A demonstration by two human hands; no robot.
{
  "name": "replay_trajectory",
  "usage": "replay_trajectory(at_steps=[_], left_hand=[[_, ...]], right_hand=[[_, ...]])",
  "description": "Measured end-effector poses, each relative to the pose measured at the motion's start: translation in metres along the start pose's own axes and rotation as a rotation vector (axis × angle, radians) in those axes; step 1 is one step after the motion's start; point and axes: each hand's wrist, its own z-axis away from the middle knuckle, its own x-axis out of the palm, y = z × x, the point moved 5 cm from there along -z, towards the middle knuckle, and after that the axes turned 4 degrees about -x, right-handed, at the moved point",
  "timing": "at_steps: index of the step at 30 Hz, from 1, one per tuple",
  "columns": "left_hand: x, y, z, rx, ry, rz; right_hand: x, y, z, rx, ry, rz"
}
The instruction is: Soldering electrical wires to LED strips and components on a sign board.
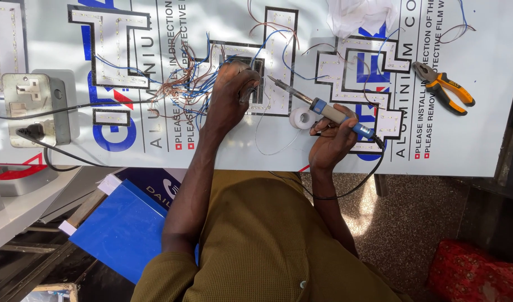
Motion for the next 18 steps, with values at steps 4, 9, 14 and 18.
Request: replay_trajectory(at_steps=[4, 9, 14, 18], left_hand=[[-0.01, 0.007, -0.013, 0.084, 0.029, 0.047], [-0.018, 0.022, -0.028, 0.138, 0.024, 0.04], [-0.034, 0.038, -0.065, 0.087, 0.042, 0.003], [-0.044, 0.053, -0.101, 0.155, 0.052, 0.102]], right_hand=[[-0.001, -0.004, -0.003, -0.005, 0.026, -0.013], [0.001, -0.008, -0.007, 0.128, 0.144, -0.068], [-0.004, -0.009, -0.01, 0.157, 0.196, -0.094], [-0.005, -0.014, -0.015, 0.128, 0.244, -0.093]])
